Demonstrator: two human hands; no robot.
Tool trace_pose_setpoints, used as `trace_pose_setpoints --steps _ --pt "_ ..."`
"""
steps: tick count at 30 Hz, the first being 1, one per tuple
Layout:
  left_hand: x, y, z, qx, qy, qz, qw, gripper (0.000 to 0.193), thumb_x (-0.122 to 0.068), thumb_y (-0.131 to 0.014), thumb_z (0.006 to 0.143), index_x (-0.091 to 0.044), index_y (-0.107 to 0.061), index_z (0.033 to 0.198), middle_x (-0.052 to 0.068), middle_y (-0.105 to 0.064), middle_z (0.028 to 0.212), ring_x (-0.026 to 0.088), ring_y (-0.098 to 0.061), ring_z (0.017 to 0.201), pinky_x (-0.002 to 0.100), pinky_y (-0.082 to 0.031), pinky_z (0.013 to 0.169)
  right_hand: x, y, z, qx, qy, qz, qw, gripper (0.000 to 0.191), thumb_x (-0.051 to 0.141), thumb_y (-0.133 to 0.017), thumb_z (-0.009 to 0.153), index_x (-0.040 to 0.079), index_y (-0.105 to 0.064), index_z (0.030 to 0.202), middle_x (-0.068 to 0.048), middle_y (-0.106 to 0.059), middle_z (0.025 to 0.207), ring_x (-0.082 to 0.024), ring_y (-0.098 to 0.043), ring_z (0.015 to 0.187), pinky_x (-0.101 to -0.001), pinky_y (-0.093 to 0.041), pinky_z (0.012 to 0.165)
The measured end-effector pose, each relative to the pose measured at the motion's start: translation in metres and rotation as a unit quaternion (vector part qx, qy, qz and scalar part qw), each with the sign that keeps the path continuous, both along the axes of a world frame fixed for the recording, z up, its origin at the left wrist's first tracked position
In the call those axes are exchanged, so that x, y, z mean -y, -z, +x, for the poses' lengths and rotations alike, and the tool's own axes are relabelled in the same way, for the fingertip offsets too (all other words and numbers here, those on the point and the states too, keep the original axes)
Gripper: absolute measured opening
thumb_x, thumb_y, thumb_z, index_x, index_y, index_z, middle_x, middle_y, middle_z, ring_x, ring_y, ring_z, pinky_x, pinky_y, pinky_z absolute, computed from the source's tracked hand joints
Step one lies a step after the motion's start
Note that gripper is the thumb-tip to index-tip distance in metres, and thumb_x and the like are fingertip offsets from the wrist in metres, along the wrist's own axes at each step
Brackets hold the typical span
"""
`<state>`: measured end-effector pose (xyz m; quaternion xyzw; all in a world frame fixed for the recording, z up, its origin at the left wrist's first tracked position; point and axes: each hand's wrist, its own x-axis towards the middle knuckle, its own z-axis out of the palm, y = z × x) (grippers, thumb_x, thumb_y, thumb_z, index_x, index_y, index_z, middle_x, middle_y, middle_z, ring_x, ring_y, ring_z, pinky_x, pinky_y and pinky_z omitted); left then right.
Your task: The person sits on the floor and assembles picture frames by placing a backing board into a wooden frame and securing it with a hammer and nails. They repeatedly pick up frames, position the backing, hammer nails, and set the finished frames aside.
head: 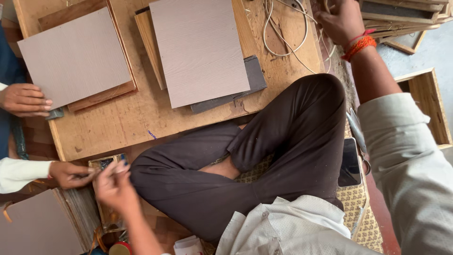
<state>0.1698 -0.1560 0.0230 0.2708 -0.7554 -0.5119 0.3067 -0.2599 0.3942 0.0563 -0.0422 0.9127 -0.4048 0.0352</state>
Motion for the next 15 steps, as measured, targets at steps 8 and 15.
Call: trace_pose_setpoints --steps 8,15 --pt "0.132 0.053 0.108 0.451 -0.03 -0.267 0.851 0.033 -0.018 -0.074 0.092 -0.015 -0.075 0.125 0.008 -0.079 0.11 0.031 -0.074 0.099 0.045 -0.056 0.085 0.005 -0.022 0.114 -0.029 0.006 -0.083 0.996 0.052 0.005 -0.07 0.103 0.004 -0.053 0.152 -0.013 -0.071 0.09 -0.011 -0.065 0.068 -0.0276 -0.049 0.054" --pt "0.165 0.035 0.015 0.515 0.039 -0.329 0.79 0.04 -0.027 -0.076 0.088 -0.019 -0.072 0.127 0.011 -0.078 0.111 0.034 -0.073 0.102 0.047 -0.057 0.087 0.018 -0.065 0.201 -0.072 0.035 -0.159 0.984 0.056 0.003 -0.068 0.097 0.01 -0.052 0.151 0.003 -0.059 0.081 -0.004 -0.052 0.06 -0.0229 -0.042 0.053"
